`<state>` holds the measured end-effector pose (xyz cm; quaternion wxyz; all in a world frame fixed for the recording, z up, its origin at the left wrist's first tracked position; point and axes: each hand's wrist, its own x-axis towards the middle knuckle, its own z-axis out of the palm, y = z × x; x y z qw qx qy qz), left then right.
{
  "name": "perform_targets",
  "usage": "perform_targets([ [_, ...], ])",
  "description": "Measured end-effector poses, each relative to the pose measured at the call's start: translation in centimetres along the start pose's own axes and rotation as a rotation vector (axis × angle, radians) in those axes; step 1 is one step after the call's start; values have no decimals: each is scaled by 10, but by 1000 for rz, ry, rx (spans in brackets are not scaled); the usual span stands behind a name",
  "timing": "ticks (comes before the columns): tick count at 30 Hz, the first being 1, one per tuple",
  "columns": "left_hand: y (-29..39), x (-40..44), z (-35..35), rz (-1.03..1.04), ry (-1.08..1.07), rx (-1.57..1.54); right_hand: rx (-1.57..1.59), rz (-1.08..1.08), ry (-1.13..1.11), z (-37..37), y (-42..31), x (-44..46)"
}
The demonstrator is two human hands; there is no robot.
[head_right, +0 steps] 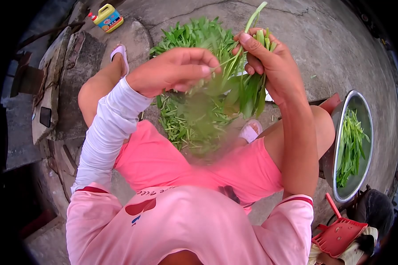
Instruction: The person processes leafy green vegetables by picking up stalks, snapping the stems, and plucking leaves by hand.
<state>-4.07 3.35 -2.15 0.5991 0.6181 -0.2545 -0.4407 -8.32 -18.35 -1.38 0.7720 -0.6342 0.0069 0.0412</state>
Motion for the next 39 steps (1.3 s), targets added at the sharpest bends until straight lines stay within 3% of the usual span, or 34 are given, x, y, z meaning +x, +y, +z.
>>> perform_targets([
  [4,9,-6,7,26,77,-14,6,2,20,-3,0,1],
  [7,-15,4,14,459,274,452,18,0,59,-3,0,2],
  [14,4,-3,10,87,184,138,23,-7,118,-9,-2,5],
  [17,-6,-1,3,-9,25,-224,6,-11,162,-13,-3,5],
  [26,-6,-3,3,-24,-81,-425,14,-26,171,-17,-4,6],
  [29,-3,-4,5,-66,-29,-370,9,-19,173,-15,-4,6],
  [35,-1,-6,14,39,108,27,-13,-14,176,-13,-2,7],
  [39,-4,-5,17,119,340,207,8,-52,196,-15,2,9],
])
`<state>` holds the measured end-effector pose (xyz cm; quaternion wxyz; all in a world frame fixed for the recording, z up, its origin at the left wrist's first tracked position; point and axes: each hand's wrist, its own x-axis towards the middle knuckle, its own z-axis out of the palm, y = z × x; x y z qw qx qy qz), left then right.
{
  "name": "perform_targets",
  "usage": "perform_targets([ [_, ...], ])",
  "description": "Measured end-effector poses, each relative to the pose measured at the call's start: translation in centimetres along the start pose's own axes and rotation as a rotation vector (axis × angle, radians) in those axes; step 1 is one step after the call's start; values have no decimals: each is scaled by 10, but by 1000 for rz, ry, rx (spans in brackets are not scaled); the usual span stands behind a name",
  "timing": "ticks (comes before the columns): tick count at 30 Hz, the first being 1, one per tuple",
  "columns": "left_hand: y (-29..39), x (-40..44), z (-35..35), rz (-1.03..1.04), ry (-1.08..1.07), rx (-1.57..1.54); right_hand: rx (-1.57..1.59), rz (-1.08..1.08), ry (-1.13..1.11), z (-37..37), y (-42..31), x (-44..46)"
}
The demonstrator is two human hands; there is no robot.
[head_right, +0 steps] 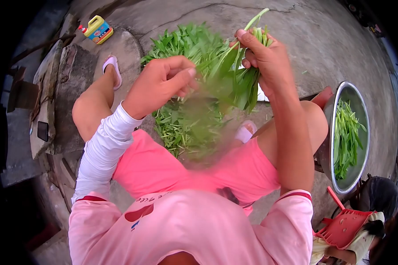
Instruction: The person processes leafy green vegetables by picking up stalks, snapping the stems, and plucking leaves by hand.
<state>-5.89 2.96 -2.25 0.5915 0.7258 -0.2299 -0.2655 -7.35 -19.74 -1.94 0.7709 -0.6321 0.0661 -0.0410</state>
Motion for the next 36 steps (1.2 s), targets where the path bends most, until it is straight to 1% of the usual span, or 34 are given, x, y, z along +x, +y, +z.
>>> perform_targets([
  [2,-2,1,6,54,239,-30,103,-36,72,3,3,-1],
  [4,-3,3,1,164,305,-98,197,-67,154,1,2,2],
  [5,-3,4,-3,219,336,-133,232,-57,126,-1,0,2],
  [6,-2,4,-7,222,292,-130,267,-48,100,-4,-3,3],
  [10,-1,0,-28,85,-60,259,368,26,51,-8,-5,1],
  [13,0,-2,-16,547,195,640,367,70,38,-2,-3,-1],
  [14,4,-3,-12,553,225,600,349,81,42,1,-3,-2],
  [17,15,-3,-1,740,239,587,278,97,10,5,3,-1],
  [18,14,-2,2,801,196,578,255,97,-7,7,4,-1],
  [21,9,-1,13,884,156,667,191,107,-14,12,6,-1],
  [24,9,-1,12,888,131,668,138,149,7,14,9,-2],
  [27,7,0,12,553,209,202,95,174,-7,16,12,-3],
  [30,7,5,6,402,254,-213,26,200,-40,20,13,-4],
  [33,8,6,-3,334,211,-282,-35,238,-70,24,12,-7],
  [36,7,7,-2,305,276,-265,-57,259,-95,28,10,-10],
])
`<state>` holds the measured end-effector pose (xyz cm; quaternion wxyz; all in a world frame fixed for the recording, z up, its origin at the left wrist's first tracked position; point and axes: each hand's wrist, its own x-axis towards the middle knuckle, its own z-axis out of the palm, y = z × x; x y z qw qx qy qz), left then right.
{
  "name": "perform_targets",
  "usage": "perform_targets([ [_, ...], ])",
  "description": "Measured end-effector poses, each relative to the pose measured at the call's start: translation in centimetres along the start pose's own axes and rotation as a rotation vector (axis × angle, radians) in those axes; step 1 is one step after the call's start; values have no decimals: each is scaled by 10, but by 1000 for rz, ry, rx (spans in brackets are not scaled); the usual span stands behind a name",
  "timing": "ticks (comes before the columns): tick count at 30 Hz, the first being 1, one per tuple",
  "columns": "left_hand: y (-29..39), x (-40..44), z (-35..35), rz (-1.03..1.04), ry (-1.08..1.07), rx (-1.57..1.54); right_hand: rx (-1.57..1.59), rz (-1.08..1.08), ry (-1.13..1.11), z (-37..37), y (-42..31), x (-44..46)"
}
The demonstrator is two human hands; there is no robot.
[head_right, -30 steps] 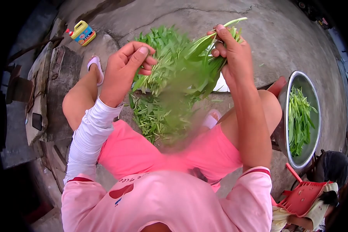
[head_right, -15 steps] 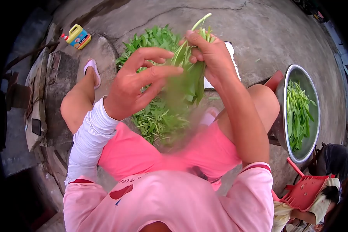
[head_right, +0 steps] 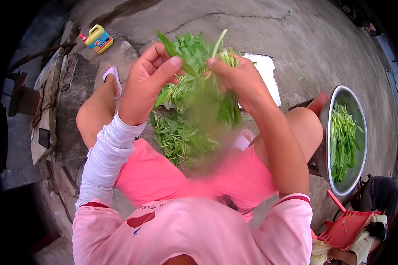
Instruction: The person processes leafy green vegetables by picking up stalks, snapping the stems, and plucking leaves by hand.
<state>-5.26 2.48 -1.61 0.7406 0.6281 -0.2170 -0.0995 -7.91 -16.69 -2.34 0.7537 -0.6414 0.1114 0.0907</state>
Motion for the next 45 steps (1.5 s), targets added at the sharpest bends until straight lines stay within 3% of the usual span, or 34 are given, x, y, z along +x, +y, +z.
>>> perform_targets([
  [11,7,0,-1,-32,62,-45,-84,-34,-4,-3,-1,-1],
  [14,17,-4,2,57,-73,-91,-14,-80,19,-7,-3,1],
  [18,19,-12,-10,42,-479,-137,79,-124,40,-17,-6,1],
  [25,17,-15,-10,148,-366,211,85,-130,35,-24,-10,0],
  [26,16,-15,-7,194,-283,376,82,-125,32,-22,-10,-1],
  [30,-3,-6,-5,451,-200,536,97,-128,22,-22,-8,0],
  [33,4,-11,-1,361,-261,624,87,-138,17,-21,-9,-1],
  [39,-3,-6,6,651,-281,751,99,-136,-9,-20,-8,0],
  [42,-7,-9,14,648,-254,720,98,-122,-17,-17,-8,-1],
  [45,-7,-8,14,790,-256,809,112,-102,-25,-16,-7,0],
])
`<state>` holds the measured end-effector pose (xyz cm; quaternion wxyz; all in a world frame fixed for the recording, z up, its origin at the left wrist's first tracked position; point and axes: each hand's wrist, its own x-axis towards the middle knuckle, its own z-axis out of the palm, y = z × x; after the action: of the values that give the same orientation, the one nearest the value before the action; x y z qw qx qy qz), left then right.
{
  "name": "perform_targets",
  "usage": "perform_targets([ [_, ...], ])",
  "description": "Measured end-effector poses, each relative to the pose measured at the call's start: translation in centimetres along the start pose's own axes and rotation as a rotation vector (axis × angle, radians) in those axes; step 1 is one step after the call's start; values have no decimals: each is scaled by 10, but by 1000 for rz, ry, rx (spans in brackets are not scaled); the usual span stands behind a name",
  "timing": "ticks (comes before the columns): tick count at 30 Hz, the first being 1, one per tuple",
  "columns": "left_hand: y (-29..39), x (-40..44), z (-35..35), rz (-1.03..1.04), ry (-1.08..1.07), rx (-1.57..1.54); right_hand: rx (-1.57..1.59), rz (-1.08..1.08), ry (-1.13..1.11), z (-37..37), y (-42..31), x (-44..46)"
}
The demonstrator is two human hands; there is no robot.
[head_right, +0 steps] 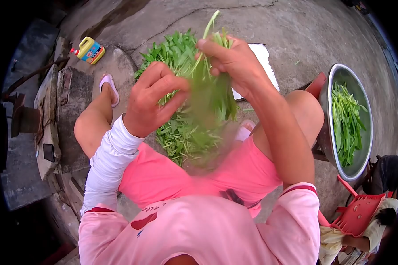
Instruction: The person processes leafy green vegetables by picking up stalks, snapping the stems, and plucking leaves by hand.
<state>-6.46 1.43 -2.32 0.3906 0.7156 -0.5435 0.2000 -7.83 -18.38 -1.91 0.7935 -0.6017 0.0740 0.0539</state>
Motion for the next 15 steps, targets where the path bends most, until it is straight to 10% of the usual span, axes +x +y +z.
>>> perform_targets([
  [15,1,1,3,88,40,111,64,65,-32,5,5,0],
])
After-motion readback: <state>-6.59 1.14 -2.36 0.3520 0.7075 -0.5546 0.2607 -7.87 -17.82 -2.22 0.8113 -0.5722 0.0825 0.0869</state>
